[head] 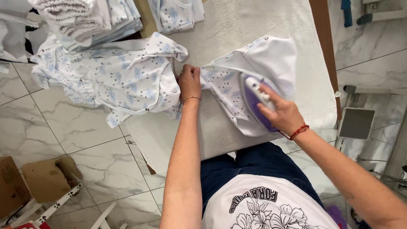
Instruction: Ironing and folding baby onesies on a flat surface at a garment factory
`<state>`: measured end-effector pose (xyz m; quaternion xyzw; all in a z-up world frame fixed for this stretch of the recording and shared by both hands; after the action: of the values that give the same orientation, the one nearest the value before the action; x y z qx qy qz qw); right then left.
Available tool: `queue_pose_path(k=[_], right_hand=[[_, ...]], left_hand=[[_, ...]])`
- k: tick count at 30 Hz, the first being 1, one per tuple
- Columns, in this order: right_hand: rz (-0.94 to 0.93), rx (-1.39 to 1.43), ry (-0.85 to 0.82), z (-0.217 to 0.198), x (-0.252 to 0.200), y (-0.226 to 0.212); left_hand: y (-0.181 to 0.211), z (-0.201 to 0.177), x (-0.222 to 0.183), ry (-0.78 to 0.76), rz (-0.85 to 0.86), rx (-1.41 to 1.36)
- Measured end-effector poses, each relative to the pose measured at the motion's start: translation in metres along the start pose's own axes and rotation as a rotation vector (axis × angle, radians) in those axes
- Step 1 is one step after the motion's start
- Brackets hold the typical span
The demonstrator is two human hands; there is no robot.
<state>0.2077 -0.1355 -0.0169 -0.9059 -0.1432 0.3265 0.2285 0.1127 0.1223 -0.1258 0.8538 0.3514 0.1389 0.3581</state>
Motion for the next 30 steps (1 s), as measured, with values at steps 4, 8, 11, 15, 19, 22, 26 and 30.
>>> queue_pose_path(k=[4, 8, 11, 15, 19, 22, 26, 30], right_hand=[[-0.363, -0.128, -0.278, -0.008, -0.008, -0.035], [-0.654, -0.224, -0.053, -0.011, 0.006, -0.055], [-0.431, -0.164, 0.029, 0.015, 0.024, -0.051], [-0.336, -0.087, -0.022, 0.035, 0.012, -0.049], [-0.276, -0.11, -0.143, 0.026, -0.014, -0.056], [-0.289, -0.18, -0.061, 0.04, 0.001, -0.063], [-0.299, -0.133, 0.017, 0.053, 0.033, -0.085], [-0.338, -0.06, -0.062, 0.025, -0.001, -0.075]], left_hand=[[-0.003, -0.001, -0.001, -0.006, 0.014, -0.015], [-0.006, 0.0, 0.002, -0.036, 0.023, -0.037], [-0.01, 0.0, -0.002, -0.037, 0.026, -0.051], [-0.021, 0.007, 0.002, -0.049, 0.019, -0.025], [-0.018, 0.005, 0.002, -0.045, -0.003, -0.053], [-0.02, 0.01, 0.0, -0.039, 0.013, -0.081], [-0.022, 0.003, 0.001, -0.028, 0.023, -0.078], [-0.025, 0.01, 0.002, -0.048, 0.011, -0.077]])
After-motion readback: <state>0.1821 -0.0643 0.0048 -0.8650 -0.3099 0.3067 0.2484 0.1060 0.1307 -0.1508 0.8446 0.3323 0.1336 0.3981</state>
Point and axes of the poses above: each hand's wrist, its own x-axis towards the middle knuckle, its own z-axis out of the palm, y = z × x, the point moved 3 cm from there along x, towards the middle knuckle, and after that the axes turned 10 degrees about z, right-handed, at the moved point
